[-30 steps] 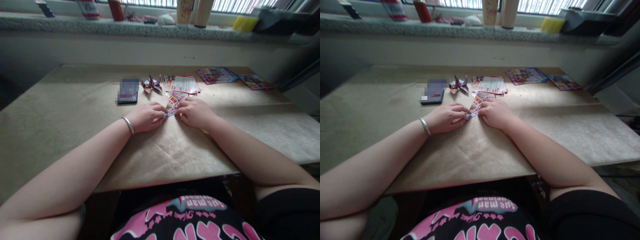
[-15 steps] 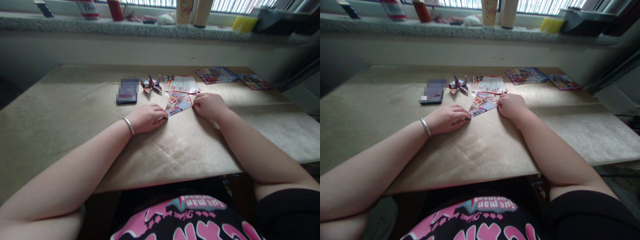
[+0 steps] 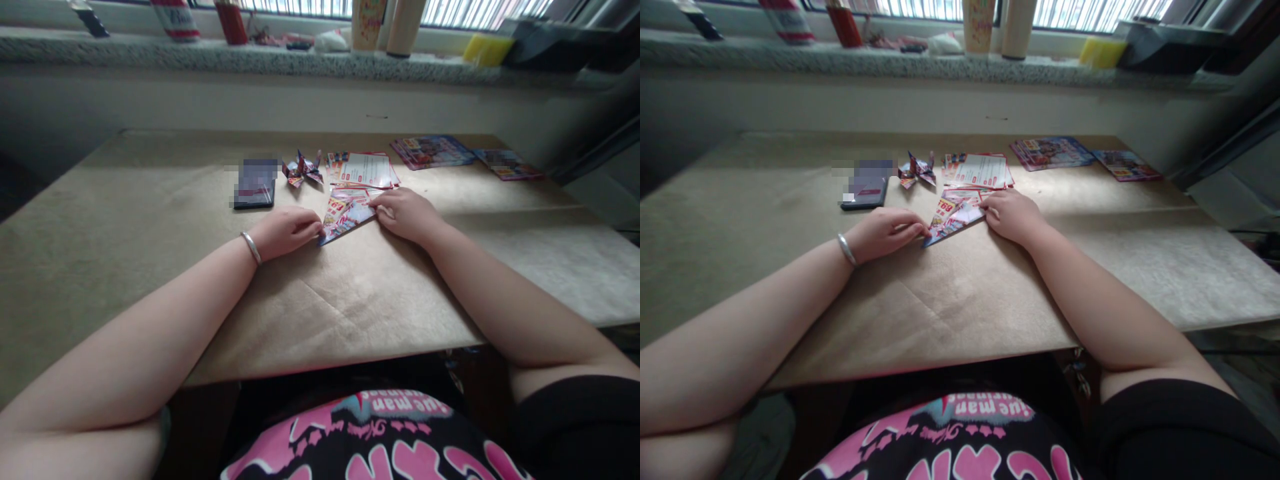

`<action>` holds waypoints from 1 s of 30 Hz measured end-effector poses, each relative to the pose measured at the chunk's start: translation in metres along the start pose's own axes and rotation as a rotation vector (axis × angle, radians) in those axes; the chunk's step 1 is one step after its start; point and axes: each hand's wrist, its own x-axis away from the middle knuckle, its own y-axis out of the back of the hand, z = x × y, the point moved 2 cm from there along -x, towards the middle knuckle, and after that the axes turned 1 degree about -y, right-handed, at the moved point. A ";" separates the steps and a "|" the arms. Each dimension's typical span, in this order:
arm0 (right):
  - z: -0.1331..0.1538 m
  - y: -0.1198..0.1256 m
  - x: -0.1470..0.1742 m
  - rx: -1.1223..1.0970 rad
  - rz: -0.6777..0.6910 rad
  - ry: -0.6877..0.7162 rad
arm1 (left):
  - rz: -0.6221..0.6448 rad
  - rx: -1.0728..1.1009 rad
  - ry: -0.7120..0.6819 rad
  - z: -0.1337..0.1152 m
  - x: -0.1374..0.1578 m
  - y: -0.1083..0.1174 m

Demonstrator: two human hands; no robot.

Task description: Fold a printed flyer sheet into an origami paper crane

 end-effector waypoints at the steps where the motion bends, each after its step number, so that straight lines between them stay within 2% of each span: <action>1: 0.001 -0.003 -0.001 -0.024 0.002 0.036 | -0.029 -0.008 0.017 0.000 -0.001 -0.001; 3: 0.004 -0.007 -0.004 -0.058 0.014 0.087 | -0.082 -0.050 -0.006 -0.001 -0.003 -0.002; 5: 0.006 -0.011 -0.006 -0.082 0.018 0.103 | -0.077 -0.129 -0.043 -0.001 -0.004 -0.004; 10: 0.005 -0.016 -0.007 -0.141 0.019 0.079 | 0.188 -0.263 0.059 0.001 -0.004 -0.009; 12: 0.003 -0.019 -0.007 -0.172 0.001 0.063 | 0.229 -0.280 0.080 0.000 -0.004 -0.008; 17: 0.002 -0.025 -0.009 -0.308 -0.057 0.042 | 0.235 -0.295 0.081 -0.005 -0.005 -0.006; 22: 0.001 -0.019 -0.010 -0.565 -0.116 -0.020 | 0.215 -0.356 0.056 -0.010 -0.006 -0.006; 25: 0.005 -0.012 -0.008 -0.716 -0.074 -0.012 | 0.158 -0.460 0.053 -0.015 -0.005 -0.007; 27: 0.009 -0.008 -0.006 -0.715 -0.029 0.004 | 0.122 -0.523 0.083 -0.017 -0.005 -0.008; 30: 0.015 -0.004 -0.004 -0.556 0.005 0.072 | 0.124 -0.574 0.121 -0.019 -0.005 -0.009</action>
